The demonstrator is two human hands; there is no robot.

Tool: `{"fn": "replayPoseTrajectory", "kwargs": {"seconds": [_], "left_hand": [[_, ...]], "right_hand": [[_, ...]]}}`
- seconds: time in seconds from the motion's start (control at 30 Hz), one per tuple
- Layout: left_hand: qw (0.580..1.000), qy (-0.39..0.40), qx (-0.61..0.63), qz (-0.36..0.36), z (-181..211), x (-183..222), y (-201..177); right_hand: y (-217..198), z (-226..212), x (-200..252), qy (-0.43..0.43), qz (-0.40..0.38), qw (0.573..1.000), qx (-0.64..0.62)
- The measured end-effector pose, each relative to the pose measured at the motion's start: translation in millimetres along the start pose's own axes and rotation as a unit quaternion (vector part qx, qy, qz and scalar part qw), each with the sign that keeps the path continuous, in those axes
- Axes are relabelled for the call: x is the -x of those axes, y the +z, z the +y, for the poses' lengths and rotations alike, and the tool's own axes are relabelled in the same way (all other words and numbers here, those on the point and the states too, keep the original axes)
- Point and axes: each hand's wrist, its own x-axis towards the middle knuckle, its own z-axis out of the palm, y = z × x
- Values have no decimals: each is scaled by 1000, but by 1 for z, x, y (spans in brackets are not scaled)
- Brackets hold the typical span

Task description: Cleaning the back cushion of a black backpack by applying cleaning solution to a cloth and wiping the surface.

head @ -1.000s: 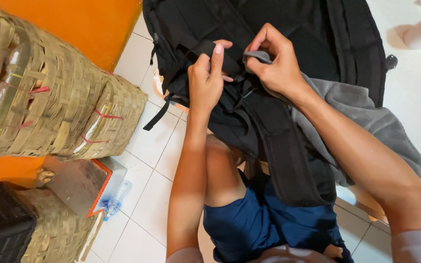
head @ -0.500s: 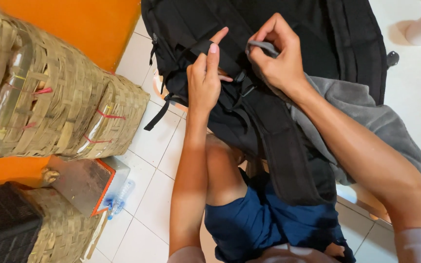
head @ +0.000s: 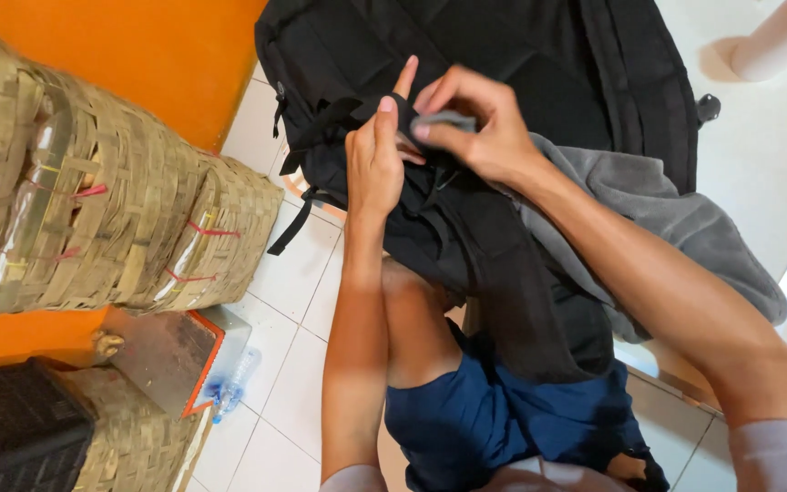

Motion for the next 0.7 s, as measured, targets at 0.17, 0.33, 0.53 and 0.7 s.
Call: {"fn": "replayPoseTrajectory", "kwargs": {"seconds": [0.17, 0.33, 0.53, 0.7], "left_hand": [[1000, -17, 11, -3, 4, 2, -1], [998, -41, 51, 7, 5, -1, 2], [1000, -15, -21, -7, 11, 0, 0], [996, -32, -80, -19, 20, 1, -2]], "right_hand": [[-8, 13, -2, 42, 48, 998, -10], [-12, 12, -2, 124, -22, 989, -74], [-9, 1, -5, 95, 87, 988, -81], [3, 7, 0, 86, -32, 990, -112]]}}
